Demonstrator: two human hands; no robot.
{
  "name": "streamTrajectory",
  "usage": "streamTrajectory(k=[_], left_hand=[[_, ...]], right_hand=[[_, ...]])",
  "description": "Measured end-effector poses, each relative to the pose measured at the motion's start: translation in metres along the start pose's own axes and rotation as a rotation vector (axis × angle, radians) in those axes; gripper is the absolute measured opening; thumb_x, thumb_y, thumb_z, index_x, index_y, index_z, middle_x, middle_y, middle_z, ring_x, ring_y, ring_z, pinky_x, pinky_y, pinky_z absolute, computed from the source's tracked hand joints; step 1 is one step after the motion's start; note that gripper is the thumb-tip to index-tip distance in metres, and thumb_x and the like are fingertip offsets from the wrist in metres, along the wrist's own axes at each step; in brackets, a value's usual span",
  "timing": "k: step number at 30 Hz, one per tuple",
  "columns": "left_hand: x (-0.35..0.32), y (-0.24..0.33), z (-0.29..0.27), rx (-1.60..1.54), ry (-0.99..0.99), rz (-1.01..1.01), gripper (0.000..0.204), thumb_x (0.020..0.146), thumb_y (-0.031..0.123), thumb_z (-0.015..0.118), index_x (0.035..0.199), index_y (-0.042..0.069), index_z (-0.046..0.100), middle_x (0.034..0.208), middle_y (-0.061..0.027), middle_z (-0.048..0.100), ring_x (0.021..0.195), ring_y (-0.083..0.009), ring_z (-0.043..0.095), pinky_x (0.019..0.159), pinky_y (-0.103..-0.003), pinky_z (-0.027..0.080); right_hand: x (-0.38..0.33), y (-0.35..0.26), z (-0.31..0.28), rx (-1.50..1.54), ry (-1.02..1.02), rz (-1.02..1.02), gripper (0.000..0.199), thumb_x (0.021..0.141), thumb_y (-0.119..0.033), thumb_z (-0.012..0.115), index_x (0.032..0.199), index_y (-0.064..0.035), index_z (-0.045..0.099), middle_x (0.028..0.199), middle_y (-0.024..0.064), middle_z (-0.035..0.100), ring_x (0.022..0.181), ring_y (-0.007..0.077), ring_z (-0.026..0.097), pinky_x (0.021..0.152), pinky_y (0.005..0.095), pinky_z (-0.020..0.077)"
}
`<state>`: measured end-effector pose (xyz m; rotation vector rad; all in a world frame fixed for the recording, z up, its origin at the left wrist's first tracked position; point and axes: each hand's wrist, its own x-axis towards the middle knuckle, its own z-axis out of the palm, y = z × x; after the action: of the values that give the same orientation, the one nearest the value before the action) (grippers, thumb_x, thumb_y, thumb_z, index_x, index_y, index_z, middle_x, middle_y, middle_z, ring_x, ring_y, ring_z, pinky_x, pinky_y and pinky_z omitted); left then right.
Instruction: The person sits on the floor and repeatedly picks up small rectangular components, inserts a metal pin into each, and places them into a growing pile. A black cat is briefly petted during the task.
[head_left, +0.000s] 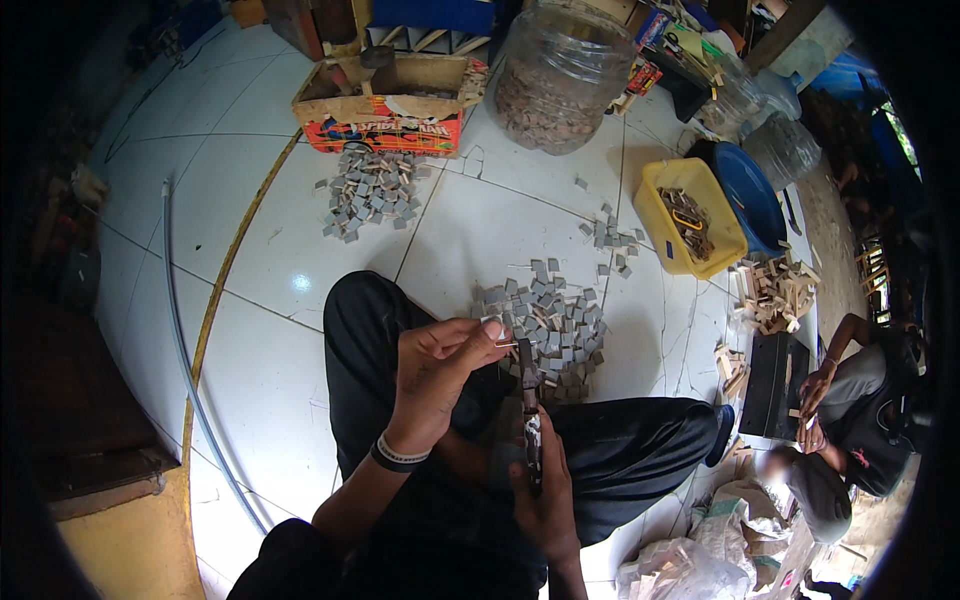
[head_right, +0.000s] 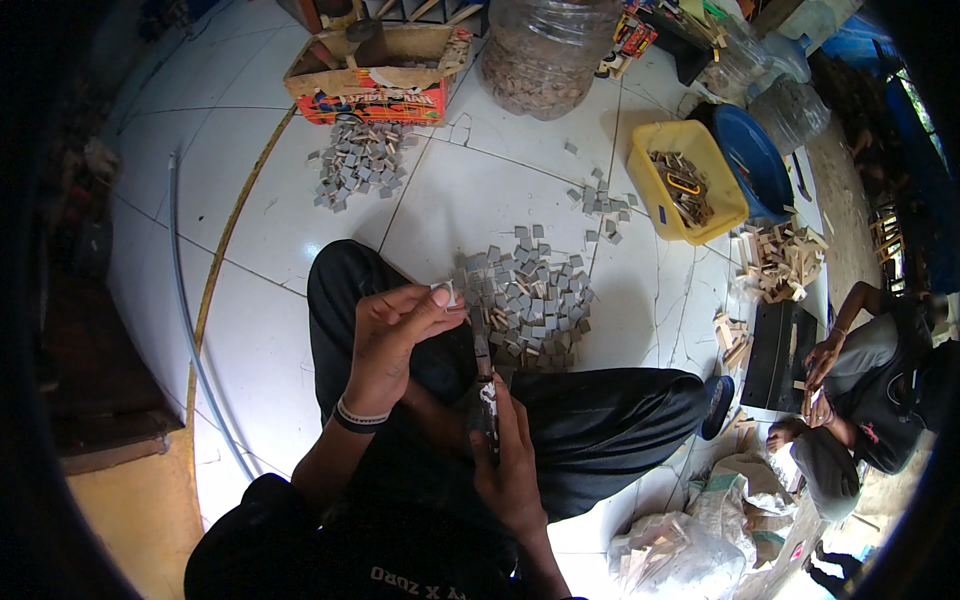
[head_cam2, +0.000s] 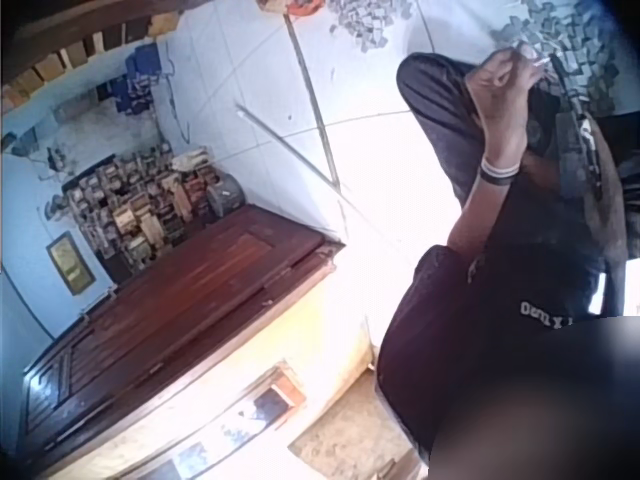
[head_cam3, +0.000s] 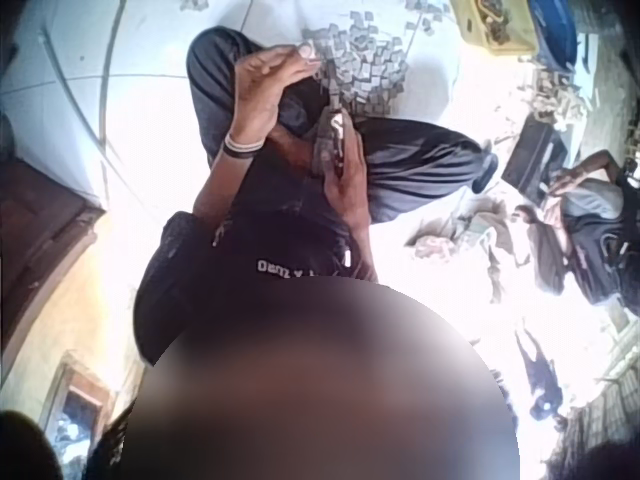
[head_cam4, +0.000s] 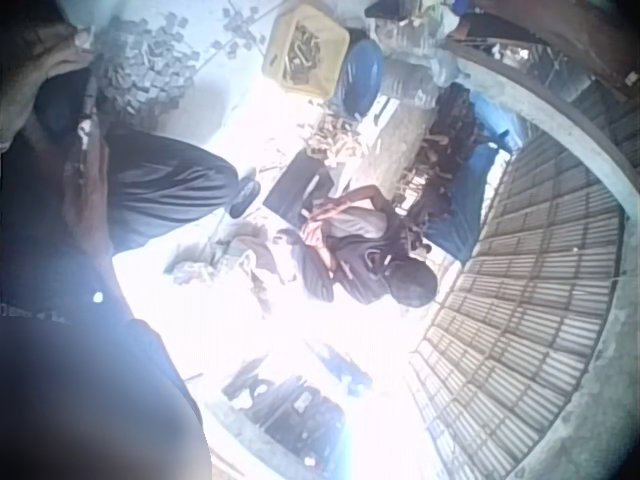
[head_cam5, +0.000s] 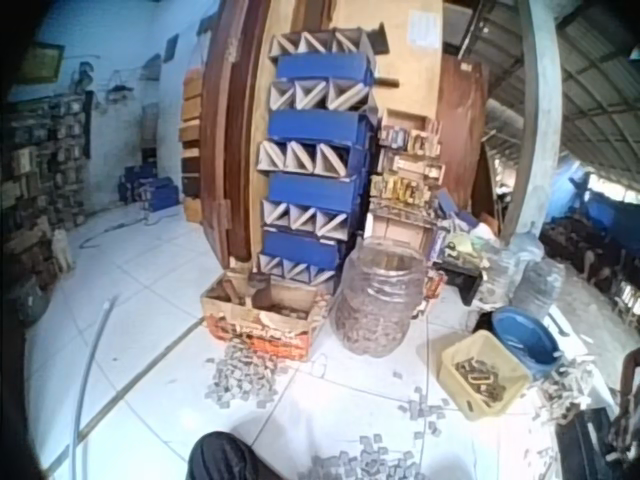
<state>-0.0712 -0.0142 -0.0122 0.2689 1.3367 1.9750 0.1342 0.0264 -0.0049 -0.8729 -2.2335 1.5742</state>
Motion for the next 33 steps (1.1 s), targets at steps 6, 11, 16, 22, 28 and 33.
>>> streamTrajectory(k=[6, 11, 16, 22, 28, 33], left_hand=[[0.0, -0.003, 0.0, 0.019, 0.01, -0.016, 0.03, 0.098, 0.021, 0.077, 0.105, -0.008, 0.074, 0.101, -0.0207, 0.077, 0.094, -0.0289, 0.078, 0.092, -0.043, 0.064], [-0.001, -0.006, -0.004, 0.005, -0.034, -0.04, 0.036, 0.102, 0.024, 0.072, 0.114, -0.01, 0.072, 0.108, -0.019, 0.076, 0.098, -0.0233, 0.076, 0.094, -0.037, 0.062], [0.001, -0.022, -0.016, -0.167, -0.147, -0.112, 0.054, 0.111, 0.041, 0.048, 0.137, -0.006, 0.056, 0.132, -0.0252, 0.066, 0.12, -0.0356, 0.068, 0.108, -0.049, 0.054], [0.007, -0.043, -0.025, -0.488, -0.496, -0.264, 0.052, 0.104, 0.027, 0.066, 0.144, -0.003, 0.049, 0.126, -0.0204, 0.069, 0.115, -0.0359, 0.071, 0.104, -0.049, 0.057], [0.015, -0.044, -0.039, -0.526, -0.494, -0.426, 0.041, 0.094, 0.014, 0.078, 0.127, 0.001, 0.058, 0.116, -0.0171, 0.071, 0.11, -0.037, 0.073, 0.098, -0.052, 0.06], [0.019, -0.035, -0.047, -0.418, -0.491, -0.431, 0.043, 0.091, 0.011, 0.08, 0.127, -0.001, 0.058, 0.115, -0.0186, 0.073, 0.111, -0.0372, 0.073, 0.101, -0.053, 0.059]], right_hand=[[-0.001, 0.001, -0.001, -0.039, 0.014, -0.039, 0.07, 0.095, 0.006, 0.058, 0.16, 0.0045, 0.033, 0.147, 0.0272, 0.053, 0.133, 0.038, 0.057, 0.112, 0.0424, 0.0429], [-0.002, 0.009, -0.001, 0.008, -0.004, -0.043, 0.067, 0.097, 0.004, 0.059, 0.159, 0.0052, 0.035, 0.143, 0.0259, 0.056, 0.131, 0.0351, 0.059, 0.111, 0.0412, 0.0442], [-0.005, 0.017, -0.001, 0.171, 0.01, -0.117, 0.065, 0.103, -0.003, 0.06, 0.162, -0.0017, 0.033, 0.136, 0.0196, 0.059, 0.119, 0.0306, 0.063, 0.103, 0.0409, 0.0498], [-0.009, 0.018, -0.02, 0.687, -0.347, 0.163, 0.08, 0.105, -0.008, 0.059, 0.171, -0.0144, 0.014, 0.126, 0.0079, 0.057, 0.098, 0.015, 0.057, 0.087, 0.0307, 0.0499], [-0.012, 0.022, -0.02, 0.982, -0.507, 0.194, 0.082, 0.108, -0.015, 0.057, 0.172, -0.0175, 0.005, 0.128, 0.0084, 0.053, 0.1, 0.0144, 0.055, 0.084, 0.0311, 0.0498], [-0.015, 0.019, -0.019, 0.905, -0.503, 0.25, 0.078, 0.11, -0.016, 0.054, 0.171, -0.0153, 0.008, 0.131, 0.0097, 0.055, 0.104, 0.0177, 0.057, 0.091, 0.0319, 0.0488]])
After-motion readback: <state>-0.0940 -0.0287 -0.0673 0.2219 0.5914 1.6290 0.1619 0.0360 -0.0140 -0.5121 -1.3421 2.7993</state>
